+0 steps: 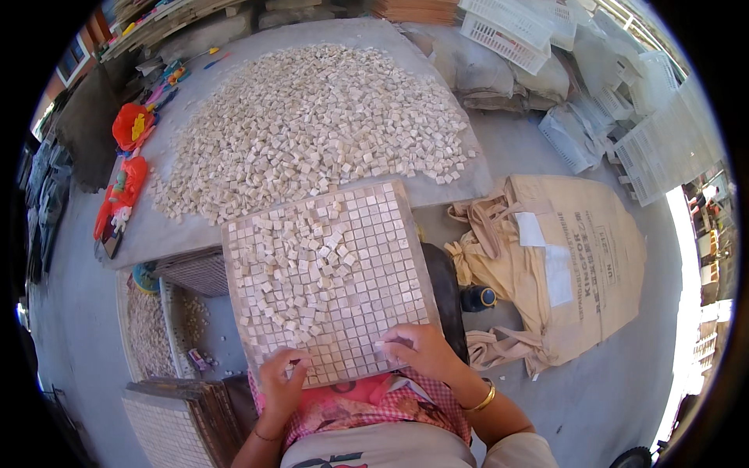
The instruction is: The person places small white square tiles into the grid cells of a mesh tile sheet. They pick tiles from a large pile on the table and insert them one by one into the empty slots on the sheet held in their lap.
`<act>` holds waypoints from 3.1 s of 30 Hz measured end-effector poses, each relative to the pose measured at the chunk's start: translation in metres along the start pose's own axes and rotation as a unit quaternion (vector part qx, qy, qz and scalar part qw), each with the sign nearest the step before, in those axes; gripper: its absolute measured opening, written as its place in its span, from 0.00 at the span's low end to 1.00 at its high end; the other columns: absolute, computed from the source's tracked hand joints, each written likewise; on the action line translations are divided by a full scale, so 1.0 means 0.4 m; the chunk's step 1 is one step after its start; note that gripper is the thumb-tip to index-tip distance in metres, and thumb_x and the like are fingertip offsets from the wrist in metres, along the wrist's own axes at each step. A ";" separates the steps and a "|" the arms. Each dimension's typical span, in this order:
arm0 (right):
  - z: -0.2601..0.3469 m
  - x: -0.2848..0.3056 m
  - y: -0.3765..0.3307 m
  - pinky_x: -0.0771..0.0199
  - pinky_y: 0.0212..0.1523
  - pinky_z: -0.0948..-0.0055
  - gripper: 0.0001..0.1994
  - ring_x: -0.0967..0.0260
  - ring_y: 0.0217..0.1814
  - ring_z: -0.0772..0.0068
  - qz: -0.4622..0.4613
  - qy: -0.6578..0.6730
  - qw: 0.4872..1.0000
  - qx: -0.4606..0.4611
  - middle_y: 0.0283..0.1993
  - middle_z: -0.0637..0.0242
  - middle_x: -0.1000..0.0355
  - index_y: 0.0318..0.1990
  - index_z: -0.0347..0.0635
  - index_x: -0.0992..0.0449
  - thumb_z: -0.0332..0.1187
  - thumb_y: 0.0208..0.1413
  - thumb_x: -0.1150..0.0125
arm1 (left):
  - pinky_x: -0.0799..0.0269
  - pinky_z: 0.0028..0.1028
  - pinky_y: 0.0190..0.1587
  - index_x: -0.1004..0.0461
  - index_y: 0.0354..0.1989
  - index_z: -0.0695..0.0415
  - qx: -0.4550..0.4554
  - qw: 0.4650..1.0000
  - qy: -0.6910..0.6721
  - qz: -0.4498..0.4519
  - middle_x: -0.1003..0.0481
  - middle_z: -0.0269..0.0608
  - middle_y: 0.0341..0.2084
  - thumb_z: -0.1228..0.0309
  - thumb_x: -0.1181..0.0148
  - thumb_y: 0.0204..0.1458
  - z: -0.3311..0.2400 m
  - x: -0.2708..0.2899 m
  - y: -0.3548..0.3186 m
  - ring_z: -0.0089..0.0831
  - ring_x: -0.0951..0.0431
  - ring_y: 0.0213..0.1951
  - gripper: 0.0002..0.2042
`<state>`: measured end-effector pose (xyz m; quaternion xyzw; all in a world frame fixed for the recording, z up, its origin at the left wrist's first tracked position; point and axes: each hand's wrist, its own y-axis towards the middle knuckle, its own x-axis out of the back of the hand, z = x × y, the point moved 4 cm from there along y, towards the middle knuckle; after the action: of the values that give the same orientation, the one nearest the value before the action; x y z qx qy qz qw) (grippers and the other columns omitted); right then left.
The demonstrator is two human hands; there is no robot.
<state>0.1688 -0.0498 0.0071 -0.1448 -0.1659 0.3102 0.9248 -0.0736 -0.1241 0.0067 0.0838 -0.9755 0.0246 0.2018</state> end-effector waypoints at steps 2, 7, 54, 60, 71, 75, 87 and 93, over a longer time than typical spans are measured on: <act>0.004 -0.003 -0.012 0.28 0.37 0.71 0.09 0.29 0.34 0.68 -0.028 -0.159 0.984 0.077 0.35 0.60 0.27 0.39 0.38 0.25 0.32 0.54 0.42 | 0.30 0.29 0.36 0.23 0.31 0.63 -0.003 1.000 0.010 0.004 0.24 0.45 0.27 0.78 0.40 0.46 0.006 0.003 -0.008 0.37 0.24 0.31 0.04; 0.007 -0.057 -0.019 0.29 0.35 0.62 0.06 0.31 0.35 0.56 -0.044 -0.358 0.919 0.161 0.30 0.63 0.30 0.33 0.44 0.26 0.33 0.49 0.39 | 0.30 0.28 0.34 0.23 0.31 0.63 0.001 1.000 -0.008 -0.001 0.24 0.45 0.26 0.79 0.40 0.46 0.004 0.003 -0.014 0.34 0.25 0.29 0.04; 0.021 0.005 0.006 0.27 0.32 0.65 0.10 0.31 0.34 0.58 -0.108 -0.337 0.917 0.186 0.33 0.63 0.32 0.37 0.44 0.28 0.32 0.46 0.38 | 0.34 0.36 0.43 0.28 0.37 0.61 -0.183 0.949 0.257 -0.026 0.31 0.43 0.34 0.77 0.37 0.40 -0.025 -0.054 0.082 0.42 0.31 0.39 0.13; -0.009 -0.013 -0.006 0.27 0.37 0.64 0.10 0.30 0.36 0.58 -0.105 -0.355 0.907 0.203 0.34 0.64 0.31 0.37 0.44 0.27 0.31 0.45 0.38 | 0.34 0.38 0.41 0.28 0.35 0.61 -0.172 0.955 0.241 -0.024 0.31 0.45 0.33 0.81 0.38 0.37 -0.025 -0.056 0.088 0.45 0.32 0.37 0.13; -0.007 -0.021 -0.001 0.28 0.34 0.66 0.04 0.31 0.33 0.63 -0.077 -0.398 0.878 0.254 0.31 0.67 0.31 0.30 0.45 0.27 0.30 0.46 0.39 | 0.33 0.37 0.39 0.28 0.33 0.62 -0.184 0.964 0.191 -0.022 0.29 0.46 0.32 0.80 0.40 0.42 -0.041 -0.070 0.068 0.46 0.29 0.37 0.08; 0.014 -0.039 0.029 0.28 0.33 0.65 0.04 0.31 0.33 0.62 -0.098 -0.376 0.890 0.240 0.31 0.66 0.32 0.30 0.45 0.27 0.32 0.47 0.40 | 0.31 0.38 0.40 0.28 0.35 0.61 -0.169 0.972 0.162 -0.006 0.28 0.46 0.33 0.79 0.39 0.43 -0.050 -0.072 0.056 0.46 0.28 0.37 0.09; 0.005 -0.049 0.036 0.28 0.33 0.64 0.06 0.31 0.34 0.60 -0.056 -0.370 0.901 0.218 0.30 0.66 0.34 0.33 0.44 0.27 0.30 0.46 0.39 | 0.29 0.37 0.40 0.27 0.34 0.62 -0.126 0.983 0.131 -0.005 0.26 0.48 0.32 0.80 0.39 0.42 -0.036 -0.079 0.031 0.46 0.26 0.37 0.09; 0.012 -0.062 0.032 0.31 0.35 0.61 0.04 0.34 0.36 0.56 -0.065 -0.333 0.906 0.254 0.30 0.60 0.37 0.29 0.40 0.31 0.29 0.46 0.44 | 0.29 0.36 0.39 0.27 0.33 0.61 -0.129 0.986 0.110 0.006 0.27 0.48 0.32 0.81 0.39 0.41 -0.041 -0.085 0.029 0.47 0.26 0.36 0.09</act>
<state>0.1414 -0.0546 0.0013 0.2181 -0.3893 0.3109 0.8392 -0.0385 -0.1063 0.0079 0.0481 -0.9429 -0.0907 0.3169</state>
